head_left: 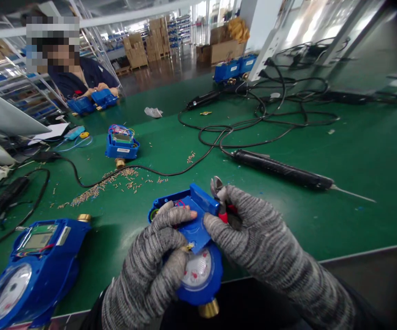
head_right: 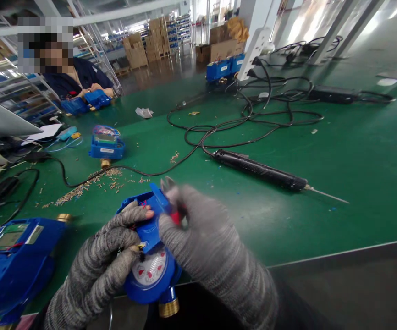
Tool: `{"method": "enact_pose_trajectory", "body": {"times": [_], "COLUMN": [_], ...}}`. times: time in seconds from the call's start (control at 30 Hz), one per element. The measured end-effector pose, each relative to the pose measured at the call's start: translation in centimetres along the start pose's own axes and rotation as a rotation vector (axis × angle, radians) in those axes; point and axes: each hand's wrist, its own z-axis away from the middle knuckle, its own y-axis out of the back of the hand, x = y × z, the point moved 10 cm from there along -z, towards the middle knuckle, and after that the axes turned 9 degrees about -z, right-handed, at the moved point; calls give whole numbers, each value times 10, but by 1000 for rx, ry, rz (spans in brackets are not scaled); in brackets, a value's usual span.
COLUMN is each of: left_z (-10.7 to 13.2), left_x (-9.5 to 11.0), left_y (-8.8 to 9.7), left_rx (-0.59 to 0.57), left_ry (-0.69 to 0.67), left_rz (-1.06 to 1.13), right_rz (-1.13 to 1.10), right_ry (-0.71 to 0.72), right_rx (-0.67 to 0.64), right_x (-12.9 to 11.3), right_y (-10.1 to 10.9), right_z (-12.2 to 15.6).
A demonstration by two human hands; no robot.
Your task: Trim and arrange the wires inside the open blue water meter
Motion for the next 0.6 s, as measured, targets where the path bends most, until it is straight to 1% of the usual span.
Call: {"method": "enact_pose_trajectory", "body": {"times": [0.1, 0.23, 0.33, 0.43, 0.5, 0.53, 0.6], "left_z": [-3, -7, -6, -4, -3, -3, -4], "left_x": [-2, -1, 0, 2, 4, 5, 7], "left_y": [0, 0, 0, -1, -3, -3, -3], "left_rx": [-47, -65, -39, 6, 41, 63, 106], "left_ry": [33, 49, 53, 41, 40, 40, 38], "left_rz": [18, 31, 11, -18, -48, -70, -121], "right_rz": [9, 5, -27, -113, -197, -243, -316], "right_ry": [3, 4, -24, -104, -170, -203, -262], "right_rx": [4, 7, -6, -39, -10, 41, 198], "right_x": [-4, -4, 0, 10, 24, 34, 64], "right_y": [1, 0, -1, 0, 10, 19, 46], "right_z": [-3, -8, -8, -4, 3, 8, 22]}}
